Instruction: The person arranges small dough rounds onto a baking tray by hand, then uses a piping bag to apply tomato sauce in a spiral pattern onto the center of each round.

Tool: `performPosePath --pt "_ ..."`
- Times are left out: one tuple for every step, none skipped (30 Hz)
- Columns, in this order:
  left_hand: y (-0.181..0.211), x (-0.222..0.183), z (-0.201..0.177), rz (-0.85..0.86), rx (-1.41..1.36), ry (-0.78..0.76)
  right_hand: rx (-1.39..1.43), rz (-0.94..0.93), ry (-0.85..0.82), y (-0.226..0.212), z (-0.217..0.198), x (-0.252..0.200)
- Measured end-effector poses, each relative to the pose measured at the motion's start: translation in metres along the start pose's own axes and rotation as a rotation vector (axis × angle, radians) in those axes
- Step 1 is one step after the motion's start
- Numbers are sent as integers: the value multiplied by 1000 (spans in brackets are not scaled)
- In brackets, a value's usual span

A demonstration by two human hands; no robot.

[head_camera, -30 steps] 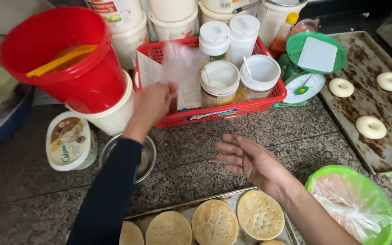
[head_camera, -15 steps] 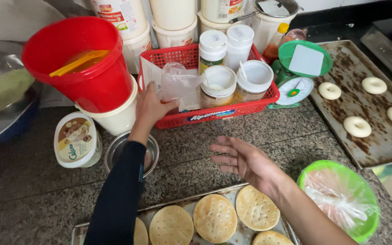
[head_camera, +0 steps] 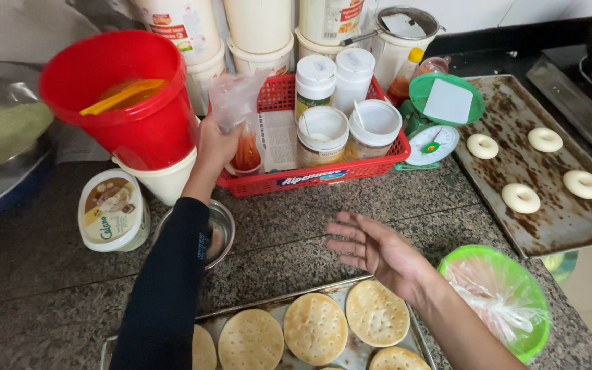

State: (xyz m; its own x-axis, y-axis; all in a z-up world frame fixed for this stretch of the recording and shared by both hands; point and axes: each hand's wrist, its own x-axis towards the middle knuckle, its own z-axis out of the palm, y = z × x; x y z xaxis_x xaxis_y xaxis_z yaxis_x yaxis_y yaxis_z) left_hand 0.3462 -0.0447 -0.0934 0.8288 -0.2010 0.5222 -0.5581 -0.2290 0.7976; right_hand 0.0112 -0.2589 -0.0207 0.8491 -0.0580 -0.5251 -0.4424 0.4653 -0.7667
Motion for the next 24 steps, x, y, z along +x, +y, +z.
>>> performPosePath --pt "6 2 -1 5 4 4 -1 -4 -6 1 1 0" --pt "12 5 -2 7 -2 12 2 6 -6 2 2 -1" --pt "18 7 -4 7 -9 17 7 17 -4 3 3 -1" --pt "24 10 -6 11 -6 19 7 14 -8 4 5 -1" --pt "30 12 -7 5 -23 13 13 8 -9 6 6 -2" --pt "37 13 -8 0 -40 8 18 2 -10 7 6 -3" --pt "45 17 -9 6 -42 7 19 -5 -9 5 6 -4" --pt "55 20 -9 59 -110 56 18 -5 -11 4 5 -5" --pt "65 21 -11 110 -178 102 19 -3 -12 4 4 -7" --pt "77 20 -13 114 -180 98 22 -8 -9 3 3 -8" --pt "91 21 -15 65 -233 75 33 -30 -14 0 2 -8" --pt "106 21 -16 15 -286 52 43 -52 -18 -2 1 -9" --pt "122 21 -18 24 -284 49 47 -60 -21 -4 1 -10" --pt "138 20 -19 16 -338 17 14 -93 -14 -5 1 -12" --pt "154 19 -19 10 -390 -12 -22 -128 -11 -7 1 -13" --pt "169 16 -20 20 -386 -11 -20 -136 -17 -7 3 -15" --pt "183 10 -21 -7 -416 -61 -183 -264 30 -6 7 -15" --pt "197 3 -21 -35 -445 -111 -346 -392 79 -6 10 -19" --pt "210 -6 -20 -25 -437 -107 -344 -402 70 -6 13 -23" --pt "222 -18 -18 -97 -524 -229 -430 -552 70 -7 17 -27" --pt "234 -30 -15 -172 -610 -354 -515 -701 71 -8 21 -33" --pt "246 -41 -12 -206 -647 -475 -512 -710 65 -11 25 -39" --pt "259 -54 -8 -243 -682 -597 -507 -812 6 -14 28 -44" --pt "273 -69 -2 -240 -676 -595 -500 -913 -54 -17 27 -51"
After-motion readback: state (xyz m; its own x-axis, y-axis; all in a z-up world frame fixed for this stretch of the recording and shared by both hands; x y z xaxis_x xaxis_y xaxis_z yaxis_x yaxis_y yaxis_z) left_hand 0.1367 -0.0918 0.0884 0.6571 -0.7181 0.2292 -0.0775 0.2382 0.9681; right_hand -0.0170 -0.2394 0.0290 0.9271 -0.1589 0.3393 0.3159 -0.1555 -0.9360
